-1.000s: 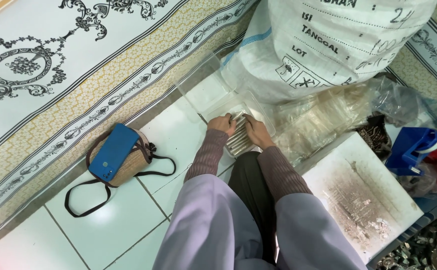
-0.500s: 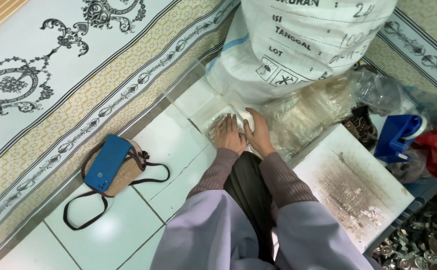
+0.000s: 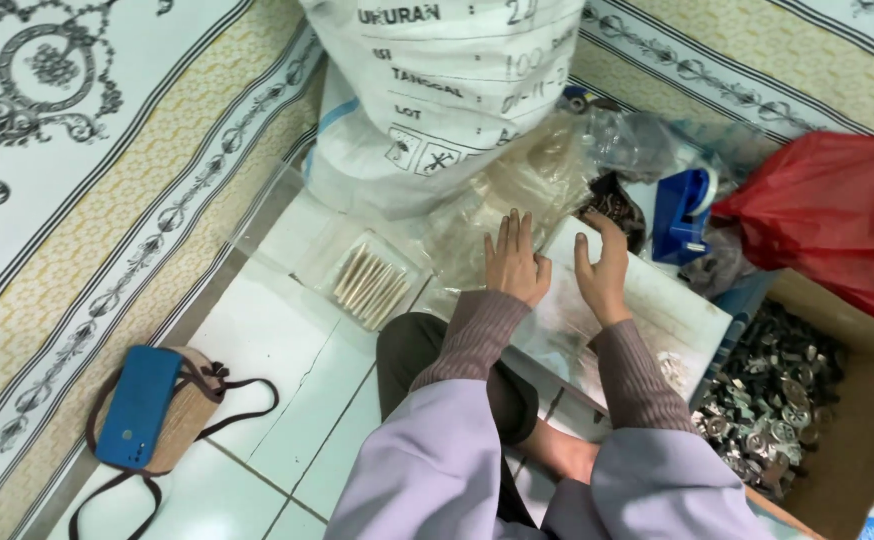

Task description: Sorting and packaging small metal components into a cardboard box while sitting on the floor.

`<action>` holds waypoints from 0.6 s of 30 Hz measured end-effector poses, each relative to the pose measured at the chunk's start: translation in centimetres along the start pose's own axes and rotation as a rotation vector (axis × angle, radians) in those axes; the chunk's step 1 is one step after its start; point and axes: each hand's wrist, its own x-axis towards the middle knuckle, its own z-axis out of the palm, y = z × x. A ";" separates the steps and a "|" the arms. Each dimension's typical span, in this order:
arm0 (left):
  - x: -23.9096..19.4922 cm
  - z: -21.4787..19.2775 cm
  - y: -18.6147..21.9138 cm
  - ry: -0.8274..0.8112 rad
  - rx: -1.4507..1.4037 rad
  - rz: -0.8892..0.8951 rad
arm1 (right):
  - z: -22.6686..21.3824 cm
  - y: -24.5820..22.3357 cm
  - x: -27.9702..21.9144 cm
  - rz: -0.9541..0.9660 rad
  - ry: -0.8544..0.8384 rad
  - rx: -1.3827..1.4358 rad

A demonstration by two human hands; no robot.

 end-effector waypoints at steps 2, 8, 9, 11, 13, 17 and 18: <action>1.2 3.6 1.4 -0.016 -0.031 0.045 | -1.3 4.1 0.5 0.062 0.020 -0.050; 3.9 14.8 3.2 -0.134 -0.111 0.100 | -1.4 15.9 1.8 0.412 -0.086 -0.056; 4.2 16.5 3.0 -0.150 -0.161 0.108 | -0.8 17.7 2.0 0.450 -0.132 -0.058; 3.9 17.5 2.3 -0.152 -0.185 0.135 | 0.4 21.0 1.9 0.496 -0.179 -0.100; 3.7 17.8 1.9 -0.150 -0.205 0.157 | 1.3 23.3 2.4 0.539 -0.232 -0.137; 3.3 17.1 1.9 -0.113 -0.201 0.200 | 1.4 22.3 2.9 0.576 -0.316 -0.263; 3.2 16.7 2.0 -0.075 -0.247 0.196 | 1.1 21.1 2.9 0.593 -0.323 -0.314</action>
